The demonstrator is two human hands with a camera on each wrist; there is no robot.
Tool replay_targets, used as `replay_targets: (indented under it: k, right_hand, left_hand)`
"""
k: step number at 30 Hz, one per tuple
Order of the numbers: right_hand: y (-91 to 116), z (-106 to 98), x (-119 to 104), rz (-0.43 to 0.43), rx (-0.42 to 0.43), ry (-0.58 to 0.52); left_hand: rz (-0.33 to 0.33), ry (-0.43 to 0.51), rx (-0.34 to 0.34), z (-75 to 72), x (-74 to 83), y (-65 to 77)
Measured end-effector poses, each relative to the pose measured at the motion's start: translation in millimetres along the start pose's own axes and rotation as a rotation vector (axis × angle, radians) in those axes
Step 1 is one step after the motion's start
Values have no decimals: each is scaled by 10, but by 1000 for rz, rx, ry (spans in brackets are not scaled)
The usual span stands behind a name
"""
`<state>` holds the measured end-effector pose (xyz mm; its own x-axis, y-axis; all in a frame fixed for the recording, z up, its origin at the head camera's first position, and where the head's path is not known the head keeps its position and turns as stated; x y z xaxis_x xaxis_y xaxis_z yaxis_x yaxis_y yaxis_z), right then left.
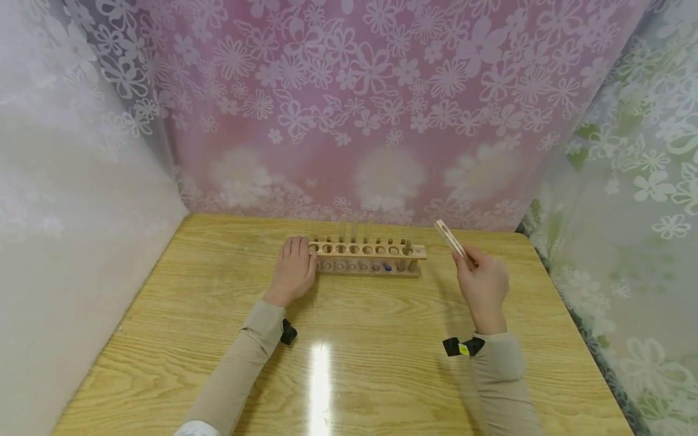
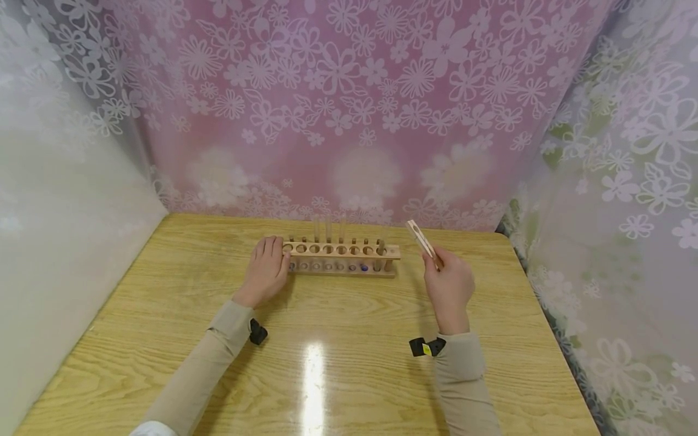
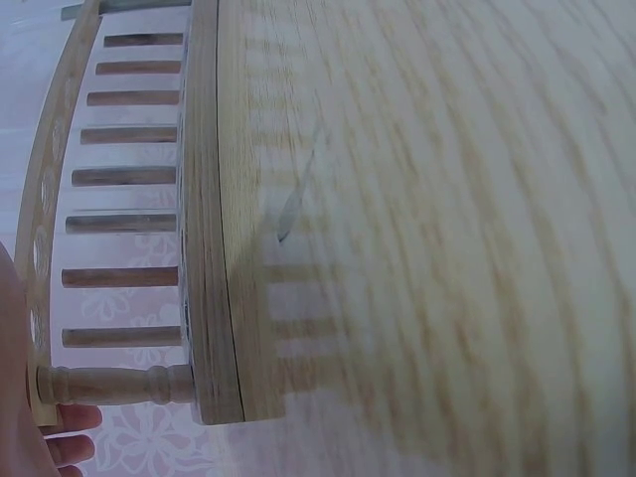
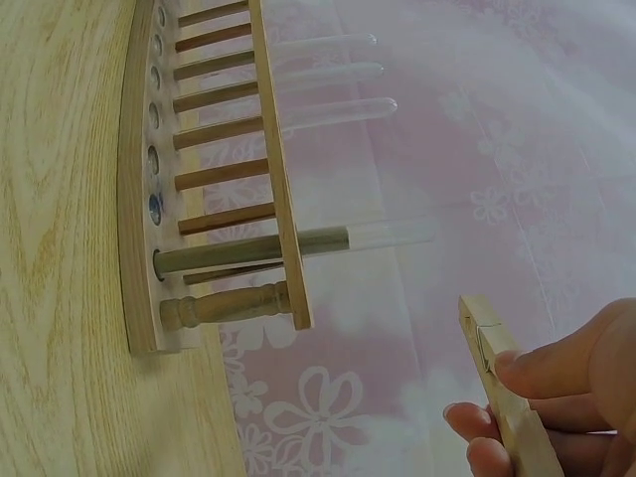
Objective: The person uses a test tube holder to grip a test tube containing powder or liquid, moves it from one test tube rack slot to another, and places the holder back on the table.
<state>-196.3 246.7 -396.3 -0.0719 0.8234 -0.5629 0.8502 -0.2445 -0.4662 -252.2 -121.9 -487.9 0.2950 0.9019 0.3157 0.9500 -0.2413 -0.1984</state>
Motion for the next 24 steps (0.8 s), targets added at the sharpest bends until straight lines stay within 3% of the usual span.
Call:
replay_targets:
  k: [24]
  right_hand:
    - [186, 20, 317, 168, -19, 4]
  left_hand:
    - [18, -12, 15, 23, -12, -11]
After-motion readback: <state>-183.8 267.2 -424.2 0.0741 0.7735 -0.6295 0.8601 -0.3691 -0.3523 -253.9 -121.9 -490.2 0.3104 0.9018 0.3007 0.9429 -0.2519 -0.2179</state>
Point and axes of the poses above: each hand's wrist, its own y-axis away from the middle knuckle, its own z-axis out of the palm, x = y × z, the point moved 3 cm from there along -y, towards the middle knuckle, and after that the axes turned 1 degree about -x, right-handed, at the moved point
